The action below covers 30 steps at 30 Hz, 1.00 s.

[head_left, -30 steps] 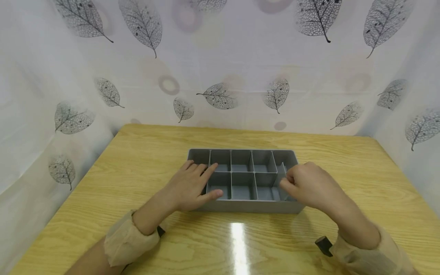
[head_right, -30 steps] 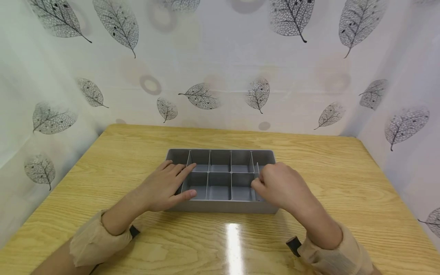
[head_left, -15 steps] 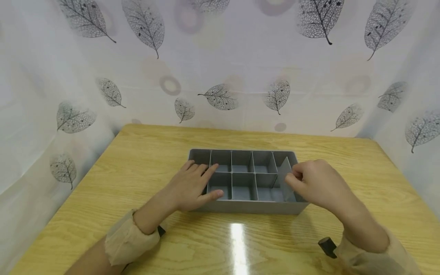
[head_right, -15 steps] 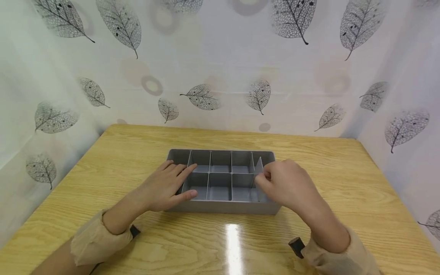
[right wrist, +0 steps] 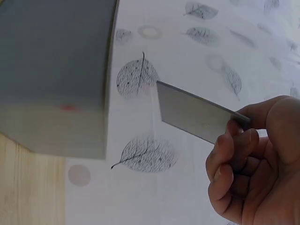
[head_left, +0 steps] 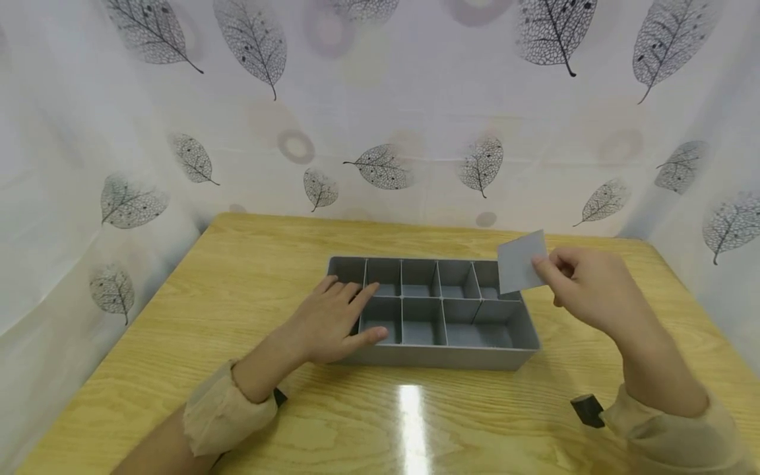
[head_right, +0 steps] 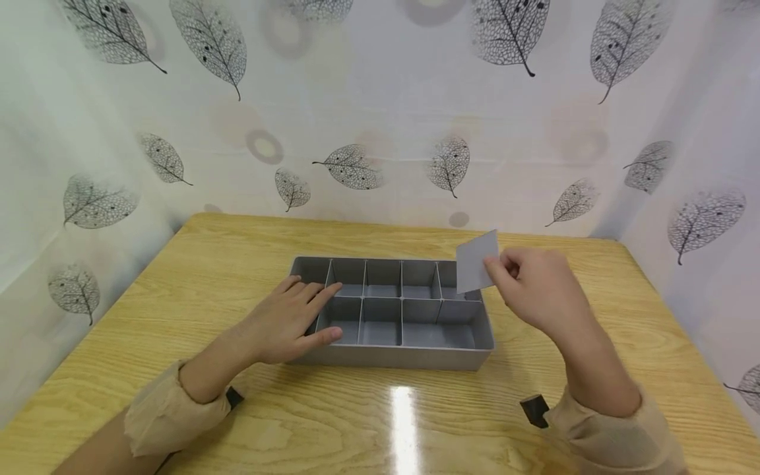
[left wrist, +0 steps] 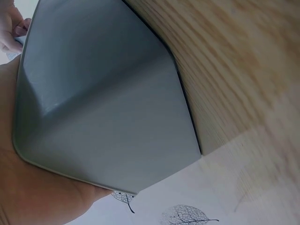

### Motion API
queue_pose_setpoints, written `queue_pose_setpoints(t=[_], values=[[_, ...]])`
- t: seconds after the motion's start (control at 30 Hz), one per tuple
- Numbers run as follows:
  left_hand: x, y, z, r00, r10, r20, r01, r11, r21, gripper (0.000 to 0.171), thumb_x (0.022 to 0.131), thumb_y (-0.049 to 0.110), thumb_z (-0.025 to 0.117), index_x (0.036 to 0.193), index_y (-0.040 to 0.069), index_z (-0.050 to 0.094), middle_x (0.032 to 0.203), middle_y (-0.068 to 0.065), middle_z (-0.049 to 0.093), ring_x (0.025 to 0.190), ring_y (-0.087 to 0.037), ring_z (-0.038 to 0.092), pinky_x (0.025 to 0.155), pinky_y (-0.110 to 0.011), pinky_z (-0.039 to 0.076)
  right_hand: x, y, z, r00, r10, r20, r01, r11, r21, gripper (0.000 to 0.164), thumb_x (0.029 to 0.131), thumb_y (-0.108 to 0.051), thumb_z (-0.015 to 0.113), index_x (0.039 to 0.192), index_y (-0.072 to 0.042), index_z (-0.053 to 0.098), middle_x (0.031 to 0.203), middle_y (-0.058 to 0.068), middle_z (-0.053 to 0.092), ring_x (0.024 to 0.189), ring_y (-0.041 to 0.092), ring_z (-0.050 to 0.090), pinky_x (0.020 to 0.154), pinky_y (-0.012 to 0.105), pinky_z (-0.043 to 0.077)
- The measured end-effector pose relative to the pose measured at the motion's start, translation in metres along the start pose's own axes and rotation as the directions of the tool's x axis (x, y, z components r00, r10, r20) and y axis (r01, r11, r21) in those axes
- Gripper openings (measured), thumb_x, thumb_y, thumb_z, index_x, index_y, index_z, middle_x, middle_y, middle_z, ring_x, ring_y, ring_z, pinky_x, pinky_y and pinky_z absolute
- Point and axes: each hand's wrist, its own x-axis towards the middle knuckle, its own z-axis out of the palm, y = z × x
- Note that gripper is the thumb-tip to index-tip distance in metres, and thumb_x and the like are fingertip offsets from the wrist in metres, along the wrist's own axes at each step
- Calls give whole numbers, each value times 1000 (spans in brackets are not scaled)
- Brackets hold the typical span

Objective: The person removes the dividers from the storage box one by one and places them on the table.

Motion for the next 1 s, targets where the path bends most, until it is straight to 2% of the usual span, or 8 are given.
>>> queue_pose_setpoints(t=[0.1,0.2,0.33,0.53,0.7,0.77,0.83,1.0], values=[[0,0,0,1000,-1,5,1,1000,-2,83,88,72,20,145,12,27,126,-10,52,115,-31,45,108,-51,20,7,18,-1,997,74,-24,-74,997,12,43,95,-48,42,71,-15,54,55,-1,56,43,18,37,42,32,32],[0,0,1,1000,4,2,-4,1000,-1,83,88,72,21,146,12,25,125,-10,53,116,-30,45,108,-51,21,15,37,1,990,131,-49,-130,991,19,47,93,-53,42,72,-13,55,55,0,56,46,20,39,44,32,33],[1,-1,2,1000,7,3,-7,1000,3,85,88,73,19,147,12,20,124,-10,53,116,-27,45,107,-50,22,21,60,7,987,154,-46,-154,988,2,49,93,-52,43,75,-10,58,58,0,57,49,19,46,46,33,36],[1,-1,0,1000,3,-4,-3,1000,-6,83,88,73,19,147,14,22,124,-10,53,115,-30,45,107,-52,21,30,85,17,980,184,70,-181,983,-41,49,96,-45,41,88,-3,64,63,-3,61,54,19,49,47,34,37],[1,-1,0,1000,5,-2,-5,1000,3,82,88,72,20,147,16,24,123,-10,53,115,-30,45,107,-52,21,34,102,25,959,195,207,-186,981,-61,39,96,-30,43,95,2,64,70,0,65,59,17,54,51,33,43],[1,0,0,1000,8,-1,-8,1000,3,82,88,72,20,146,16,25,123,-10,53,115,-30,46,107,-53,21,34,108,26,950,194,245,-184,981,-62,34,95,-25,44,93,2,65,71,2,66,59,17,54,51,32,44],[1,0,0,1000,9,-1,-9,1000,0,81,88,72,20,146,16,25,123,-10,53,115,-30,45,107,-53,21,34,114,26,943,199,268,-186,980,-74,33,94,-23,44,86,-1,67,71,3,65,59,18,52,51,32,41],[1,0,-1,1000,5,-4,-5,1000,-1,81,88,72,21,146,16,26,123,-10,53,115,-32,45,107,-53,21,35,124,25,924,239,299,-209,969,-129,38,94,-27,43,72,-7,66,71,5,61,59,19,41,52,33,34]])
